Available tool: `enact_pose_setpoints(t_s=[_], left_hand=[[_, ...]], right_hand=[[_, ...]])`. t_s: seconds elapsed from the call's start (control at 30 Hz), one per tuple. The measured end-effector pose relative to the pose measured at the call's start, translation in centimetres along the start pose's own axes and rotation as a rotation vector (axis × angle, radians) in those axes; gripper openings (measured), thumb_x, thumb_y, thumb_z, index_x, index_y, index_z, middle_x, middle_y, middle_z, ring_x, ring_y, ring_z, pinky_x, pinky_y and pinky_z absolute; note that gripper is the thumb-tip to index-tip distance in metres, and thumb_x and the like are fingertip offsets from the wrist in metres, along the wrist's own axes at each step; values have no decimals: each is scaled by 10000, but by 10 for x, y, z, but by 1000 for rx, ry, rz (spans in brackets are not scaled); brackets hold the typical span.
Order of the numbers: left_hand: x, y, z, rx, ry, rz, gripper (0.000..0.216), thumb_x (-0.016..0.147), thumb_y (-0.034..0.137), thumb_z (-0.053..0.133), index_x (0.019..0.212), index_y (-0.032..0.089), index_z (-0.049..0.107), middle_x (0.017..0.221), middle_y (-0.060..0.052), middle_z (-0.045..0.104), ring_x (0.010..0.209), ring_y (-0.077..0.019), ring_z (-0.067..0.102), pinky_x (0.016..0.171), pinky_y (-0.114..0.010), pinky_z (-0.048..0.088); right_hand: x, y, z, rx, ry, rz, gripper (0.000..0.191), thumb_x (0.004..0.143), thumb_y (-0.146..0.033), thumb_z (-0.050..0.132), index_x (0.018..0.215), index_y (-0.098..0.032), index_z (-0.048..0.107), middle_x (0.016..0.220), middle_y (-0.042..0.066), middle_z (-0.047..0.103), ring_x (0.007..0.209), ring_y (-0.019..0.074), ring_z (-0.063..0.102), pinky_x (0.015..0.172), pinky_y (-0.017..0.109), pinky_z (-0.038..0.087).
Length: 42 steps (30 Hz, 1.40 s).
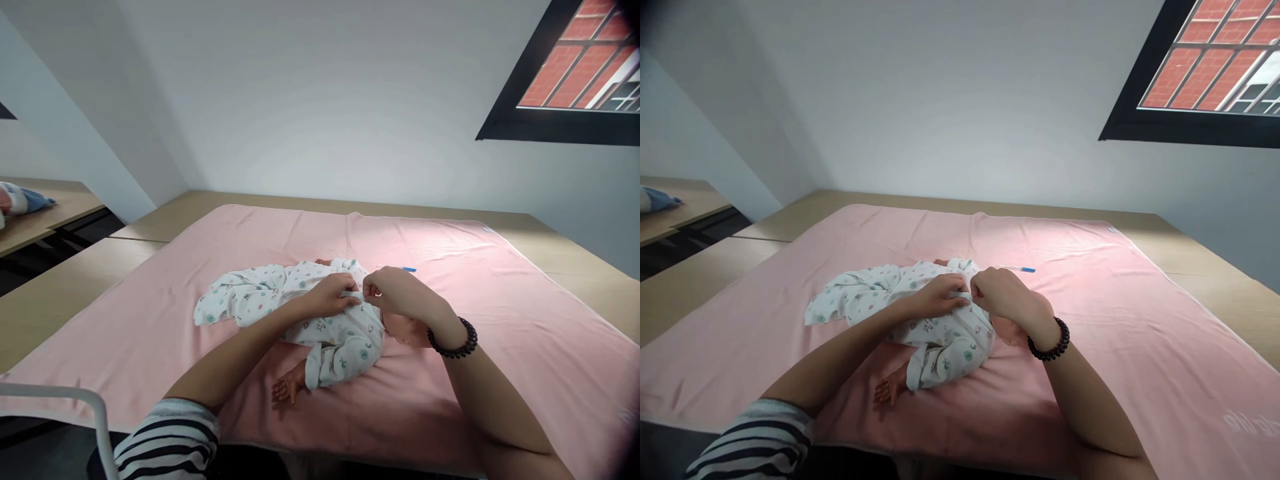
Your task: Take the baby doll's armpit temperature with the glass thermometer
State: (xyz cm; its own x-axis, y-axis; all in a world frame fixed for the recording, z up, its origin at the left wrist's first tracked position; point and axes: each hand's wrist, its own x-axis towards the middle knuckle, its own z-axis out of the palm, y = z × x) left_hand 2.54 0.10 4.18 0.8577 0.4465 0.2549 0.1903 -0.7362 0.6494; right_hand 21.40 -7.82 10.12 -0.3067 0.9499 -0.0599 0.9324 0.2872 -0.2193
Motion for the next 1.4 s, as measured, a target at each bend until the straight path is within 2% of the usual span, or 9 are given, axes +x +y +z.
enact_pose_setpoints(t_s=[0.27, 0.5, 0.87, 1.13, 1.23, 1.4], left_hand=[[1, -6, 4, 19, 5, -2, 139, 867, 277, 643, 803, 164, 593, 863, -28, 623, 837, -165, 562, 774, -282, 421], [0, -10, 7, 12, 17, -5, 125, 861, 259, 673, 819, 163, 604, 896, -35, 630, 859, -170, 568, 771, -281, 438], [0, -13, 9, -27, 36, 30, 47, 813, 169, 696, 849, 161, 667, 907, -34, 659, 854, -165, 586, 772, -266, 442], [0, -20, 12, -146, 45, 85, 60, 829, 218, 697, 848, 161, 692, 948, -58, 676, 900, -174, 623, 836, -279, 476], [-1, -21, 12, -140, 54, 85, 97, 838, 255, 713, 840, 161, 691, 938, -61, 674, 893, -173, 623, 835, -281, 480], [-2, -17, 10, -100, 53, 58, 107, 860, 272, 703, 863, 167, 680, 933, -56, 666, 875, -166, 604, 815, -274, 474]], right_hand=[[2, -5, -1, -38, -29, 20, 198, 822, -125, 539, 637, -172, 589, 633, 1, 599, 571, 103, 454, 558, 261, 292], [4, -7, -1, -28, -79, 40, 213, 831, -79, 536, 834, -167, 729, 790, 49, 691, 719, 148, 594, 617, 259, 357], [5, -6, 1, -164, -72, 45, 139, 872, -172, 569, 802, -170, 689, 780, 61, 678, 735, 177, 601, 618, 273, 313], [8, -7, 3, -192, -90, 15, 131, 852, -122, 554, 807, -176, 664, 812, 56, 692, 749, 181, 601, 641, 282, 301], [6, -11, 0, -217, -83, 17, 146, 855, -93, 544, 816, -169, 661, 782, 64, 678, 748, 182, 598, 655, 283, 305], [1, -16, -3, -222, -70, 44, 169, 897, -149, 524, 797, -160, 660, 712, 70, 635, 704, 178, 570, 649, 283, 301]])
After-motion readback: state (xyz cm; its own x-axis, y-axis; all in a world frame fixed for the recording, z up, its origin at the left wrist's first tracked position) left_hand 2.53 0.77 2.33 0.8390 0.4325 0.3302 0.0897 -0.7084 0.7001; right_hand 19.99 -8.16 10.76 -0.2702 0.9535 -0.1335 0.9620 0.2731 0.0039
